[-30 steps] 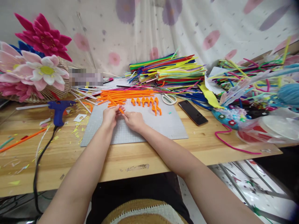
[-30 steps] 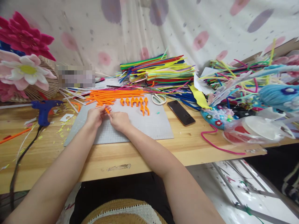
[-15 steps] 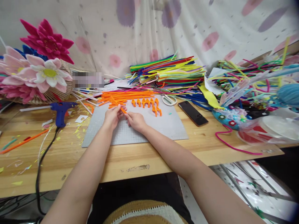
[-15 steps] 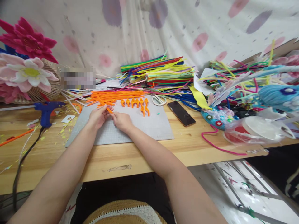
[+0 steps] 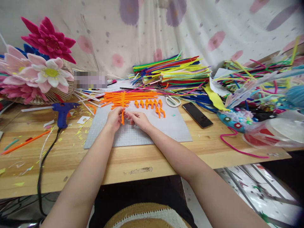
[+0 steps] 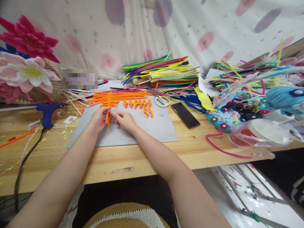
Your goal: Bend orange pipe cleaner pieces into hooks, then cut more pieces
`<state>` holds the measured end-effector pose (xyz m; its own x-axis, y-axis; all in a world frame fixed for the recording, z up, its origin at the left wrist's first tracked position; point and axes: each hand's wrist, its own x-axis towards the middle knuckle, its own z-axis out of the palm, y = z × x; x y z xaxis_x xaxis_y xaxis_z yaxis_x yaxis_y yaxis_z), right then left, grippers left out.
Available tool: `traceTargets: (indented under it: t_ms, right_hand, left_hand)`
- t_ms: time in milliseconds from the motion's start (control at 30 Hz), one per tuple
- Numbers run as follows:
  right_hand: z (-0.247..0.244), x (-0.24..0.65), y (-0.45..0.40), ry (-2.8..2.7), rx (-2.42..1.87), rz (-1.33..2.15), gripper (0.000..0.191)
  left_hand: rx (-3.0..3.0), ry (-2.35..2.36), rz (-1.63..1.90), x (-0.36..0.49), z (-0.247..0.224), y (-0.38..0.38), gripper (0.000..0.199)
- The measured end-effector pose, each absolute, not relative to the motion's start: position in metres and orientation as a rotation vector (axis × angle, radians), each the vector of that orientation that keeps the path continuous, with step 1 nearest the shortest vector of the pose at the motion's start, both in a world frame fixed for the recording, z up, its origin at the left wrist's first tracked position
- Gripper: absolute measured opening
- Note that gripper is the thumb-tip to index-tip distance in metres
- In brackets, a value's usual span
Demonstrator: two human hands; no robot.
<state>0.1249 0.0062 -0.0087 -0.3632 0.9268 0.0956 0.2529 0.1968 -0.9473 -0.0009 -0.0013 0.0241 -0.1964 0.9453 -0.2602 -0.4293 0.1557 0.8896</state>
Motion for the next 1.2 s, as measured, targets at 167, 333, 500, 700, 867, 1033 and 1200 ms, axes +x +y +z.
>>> traceTargets:
  t_ms: [167, 333, 500, 700, 867, 1033, 1200]
  right_hand:
    - [-0.006, 0.129, 0.016, -1.397, -1.067, 1.355, 0.029]
    - [0.0, 0.136, 0.016, -1.284, -0.93, 1.512, 0.019]
    - [-0.001, 0.139, 0.018, -1.208, -0.881, 1.534, 0.017]
    - [-0.002, 0.14, 0.022, -1.168, -0.916, 1.572, 0.026]
    - [0.001, 0.14, 0.02, -1.053, -0.891, 1.615, 0.028]
    - [0.005, 0.143, 0.019, -0.881, -0.792, 1.682, 0.029]
    - [0.009, 0.146, 0.018, -0.892, -0.682, 1.799, 0.013]
  left_hand:
    - [0.78, 1.099, 1.079, -0.007, 0.022, -0.006, 0.006]
    - [0.895, 1.085, 0.961, -0.003, 0.02, -0.011, 0.008]
    - [0.916, 1.093, 0.944, 0.001, 0.023, -0.015, 0.013]
    - [0.94, 1.088, 0.966, 0.009, 0.021, -0.017, 0.014]
    - [0.97, 1.071, 0.988, 0.012, 0.019, -0.016, 0.013]
    - [0.857, 1.011, 0.972, 0.013, 0.021, -0.015, 0.009]
    - [0.614, 0.968, 0.974, 0.006, 0.023, -0.01, 0.008]
